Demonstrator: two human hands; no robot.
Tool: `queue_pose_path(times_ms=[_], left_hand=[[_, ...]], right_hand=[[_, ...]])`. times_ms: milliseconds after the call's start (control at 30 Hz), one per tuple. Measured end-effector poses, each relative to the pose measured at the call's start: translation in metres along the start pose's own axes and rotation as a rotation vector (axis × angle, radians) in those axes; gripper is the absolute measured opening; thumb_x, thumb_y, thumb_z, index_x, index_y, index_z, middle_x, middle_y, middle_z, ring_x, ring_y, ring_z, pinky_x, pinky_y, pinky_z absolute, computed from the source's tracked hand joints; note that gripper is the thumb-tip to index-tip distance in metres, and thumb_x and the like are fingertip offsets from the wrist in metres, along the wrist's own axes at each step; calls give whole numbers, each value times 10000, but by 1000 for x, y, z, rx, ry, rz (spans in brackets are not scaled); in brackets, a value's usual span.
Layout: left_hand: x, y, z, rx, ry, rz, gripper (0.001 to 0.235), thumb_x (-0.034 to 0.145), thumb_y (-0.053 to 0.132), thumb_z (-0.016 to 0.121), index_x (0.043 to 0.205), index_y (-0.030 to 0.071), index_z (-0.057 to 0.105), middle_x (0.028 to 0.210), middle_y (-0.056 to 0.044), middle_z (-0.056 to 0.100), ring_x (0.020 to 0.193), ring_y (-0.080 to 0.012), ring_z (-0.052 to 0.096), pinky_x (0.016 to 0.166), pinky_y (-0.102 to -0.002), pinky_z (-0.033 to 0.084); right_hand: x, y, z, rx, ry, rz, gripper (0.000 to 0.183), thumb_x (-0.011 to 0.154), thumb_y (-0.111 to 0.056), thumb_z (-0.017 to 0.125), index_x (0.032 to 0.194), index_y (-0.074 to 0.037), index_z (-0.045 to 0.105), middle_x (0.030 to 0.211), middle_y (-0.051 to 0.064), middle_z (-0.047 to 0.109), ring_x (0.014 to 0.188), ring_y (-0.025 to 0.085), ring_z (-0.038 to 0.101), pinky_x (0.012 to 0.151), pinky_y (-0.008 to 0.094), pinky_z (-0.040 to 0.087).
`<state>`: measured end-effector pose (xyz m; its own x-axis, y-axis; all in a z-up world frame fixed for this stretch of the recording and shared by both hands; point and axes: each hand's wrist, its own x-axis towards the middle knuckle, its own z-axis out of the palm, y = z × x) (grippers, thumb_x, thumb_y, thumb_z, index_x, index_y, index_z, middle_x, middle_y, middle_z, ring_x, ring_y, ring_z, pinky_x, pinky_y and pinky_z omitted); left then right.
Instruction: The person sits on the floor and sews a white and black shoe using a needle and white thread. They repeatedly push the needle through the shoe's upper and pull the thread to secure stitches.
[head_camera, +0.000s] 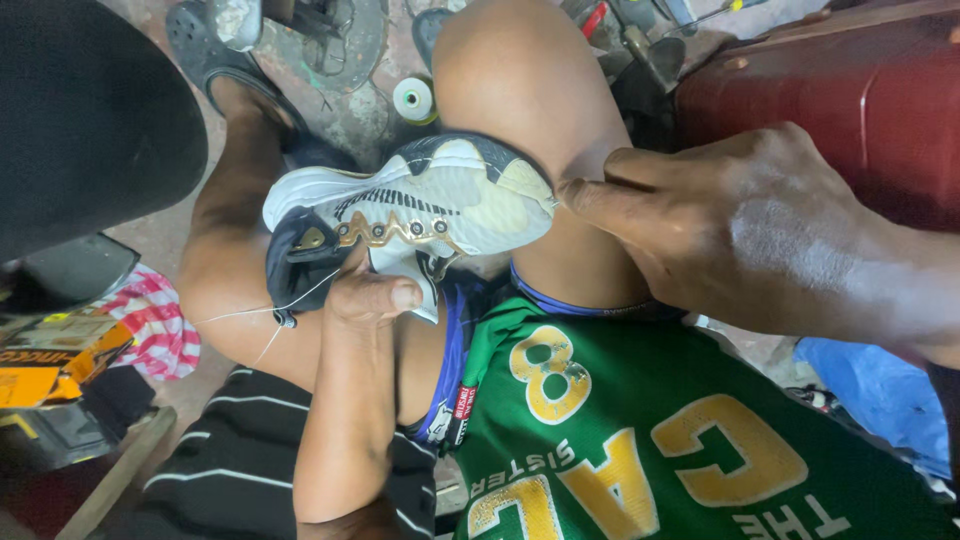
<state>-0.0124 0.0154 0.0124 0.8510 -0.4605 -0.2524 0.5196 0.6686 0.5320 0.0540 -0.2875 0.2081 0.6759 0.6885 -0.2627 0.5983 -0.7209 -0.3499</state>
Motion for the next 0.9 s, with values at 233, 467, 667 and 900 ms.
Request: queue_pose_path(times_ms=[233, 467, 667, 900], left_hand=[[9, 9, 22, 44, -114, -20, 919, 727, 97, 844, 1527, -86, 430, 1441, -193, 601, 1375, -327, 567, 1239, -454, 419], [12, 14, 34, 8, -115, -19, 870, 781, 117, 824, 1529, -101, 435, 1378, -194, 609, 1325, -311, 575, 1198, -430, 424], [4, 3, 26, -20, -1, 94, 795, 797, 133, 808, 1479, -101, 474, 1329, -195, 621, 1275, -301, 603, 1166, -423, 451], [5, -1, 20, -12, -58, 87, 743, 781, 121, 795, 1435, -104, 523, 1320, -195, 645, 1247, -306, 622, 1159, -431, 466]], right_hand=[[13, -13, -2, -178, -77, -13, 317, 739, -118, 655, 1055, -114, 638, 978, 25, 706, 720, 239, 734, 494, 399, 545], [30, -2, -5, -103, 45, -114, 87, 934, -189, 701, 894, -127, 656, 651, 63, 609, 634, 285, 652, 588, 415, 536], [30, 13, -12, -8, 32, -206, 140, 904, -176, 698, 1001, -84, 741, 881, 34, 754, 696, 242, 703, 538, 382, 505], [30, 20, -12, 37, -8, -226, 169, 927, -250, 684, 1020, -132, 761, 893, 10, 753, 692, 230, 691, 602, 365, 537]])
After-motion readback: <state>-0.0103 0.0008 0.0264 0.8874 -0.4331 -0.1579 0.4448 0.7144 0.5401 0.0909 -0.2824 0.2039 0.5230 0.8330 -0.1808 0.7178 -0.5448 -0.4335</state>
